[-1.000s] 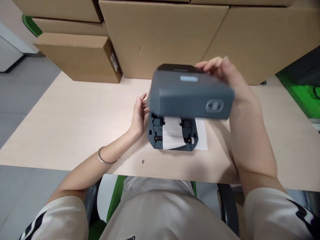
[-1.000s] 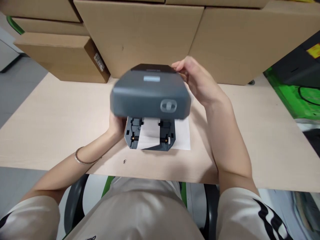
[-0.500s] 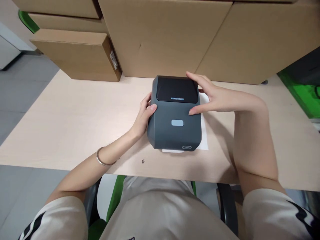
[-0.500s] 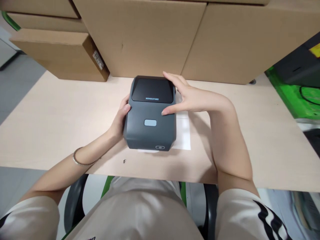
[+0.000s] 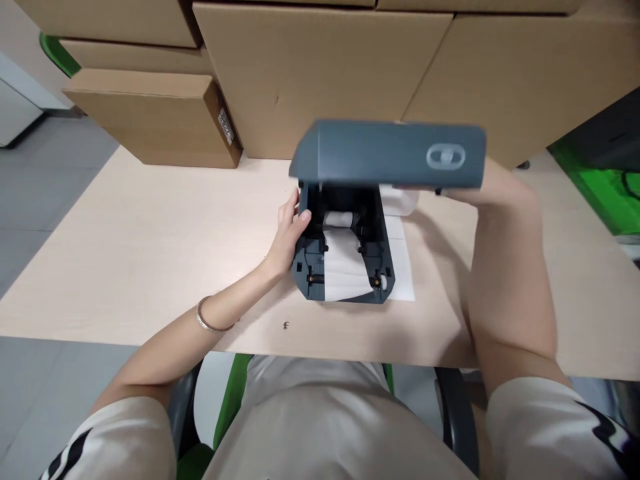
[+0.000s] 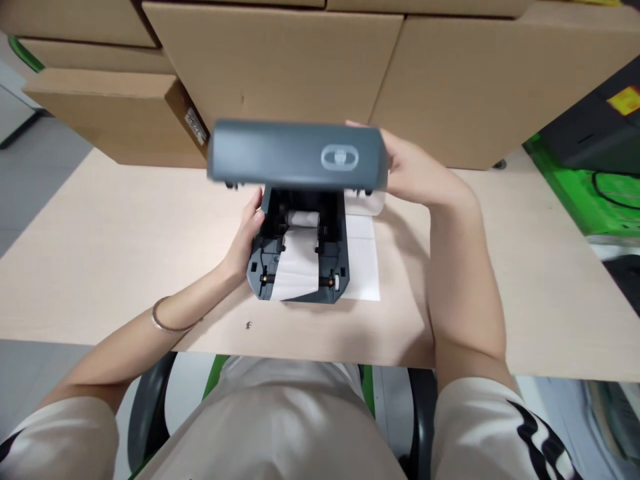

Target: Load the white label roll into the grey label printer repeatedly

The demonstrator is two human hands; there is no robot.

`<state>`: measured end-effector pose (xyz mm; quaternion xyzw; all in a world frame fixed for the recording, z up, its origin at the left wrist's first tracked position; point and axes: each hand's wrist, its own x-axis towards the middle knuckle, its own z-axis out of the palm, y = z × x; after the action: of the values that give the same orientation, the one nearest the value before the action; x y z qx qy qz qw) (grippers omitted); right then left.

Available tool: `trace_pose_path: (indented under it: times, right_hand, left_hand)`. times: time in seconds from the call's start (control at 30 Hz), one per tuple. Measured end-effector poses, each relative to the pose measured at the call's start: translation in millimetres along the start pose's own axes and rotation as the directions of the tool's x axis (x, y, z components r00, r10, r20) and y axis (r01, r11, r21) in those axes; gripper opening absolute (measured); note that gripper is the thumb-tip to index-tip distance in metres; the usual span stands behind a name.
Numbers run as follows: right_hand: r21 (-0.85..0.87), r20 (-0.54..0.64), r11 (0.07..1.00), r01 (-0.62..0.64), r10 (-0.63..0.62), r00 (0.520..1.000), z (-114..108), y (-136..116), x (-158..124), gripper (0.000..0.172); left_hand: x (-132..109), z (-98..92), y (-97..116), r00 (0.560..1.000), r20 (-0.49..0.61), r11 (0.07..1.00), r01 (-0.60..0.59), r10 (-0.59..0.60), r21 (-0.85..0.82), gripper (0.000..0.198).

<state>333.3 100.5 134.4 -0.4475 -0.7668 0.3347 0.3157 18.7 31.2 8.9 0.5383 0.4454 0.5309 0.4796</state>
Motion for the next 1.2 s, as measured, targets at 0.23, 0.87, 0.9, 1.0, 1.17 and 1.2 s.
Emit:
trace_pose_path:
  times: [0.23,0.87,0.9,1.0,1.17,1.2]
  right_hand:
    - [0.189,-0.367,0.980,-0.059,0.126,0.922,35.1,12.5,23.7,0.050]
    - [-0.626,0.273,0.709,0.324,-0.190,0.943,103.9,-17.5,10.2,0.044]
    - [-0.630,0.292,0.691,0.355,-0.212,0.932,106.3,-13.0,10.8,0.048]
    - [-0.651,0.315,0.665,0.366,-0.202,0.927,106.2,0.6,12.5,0.047]
    - [-0.659,0.320,0.666,0.350,-0.174,0.931,104.9,11.5,15.9,0.024]
    - [-0.635,0.326,0.678,0.371,-0.201,0.924,105.2,11.4,17.4,0.020]
  left_hand:
    - [-2.6,-2.7,16.8,0.981,0.006,0.978,0.191,-0.191,-0.085,0.079]
    - [2.5,-8.0,13.1,0.997,-0.029,0.993,0.080,-0.078,0.089,0.100]
    - [2.0,-8.0,12.2,0.997,-0.024,0.995,0.072,-0.070,0.071,0.102]
    - [1.8,-8.8,8.9,0.998,-0.004,0.998,0.056,-0.056,0.037,0.101]
    - [4.2,-8.8,8.6,0.998,-0.006,0.997,0.060,-0.059,0.055,0.095]
    - [4.5,-8.5,9.6,0.998,-0.006,0.996,0.062,-0.062,0.061,0.095]
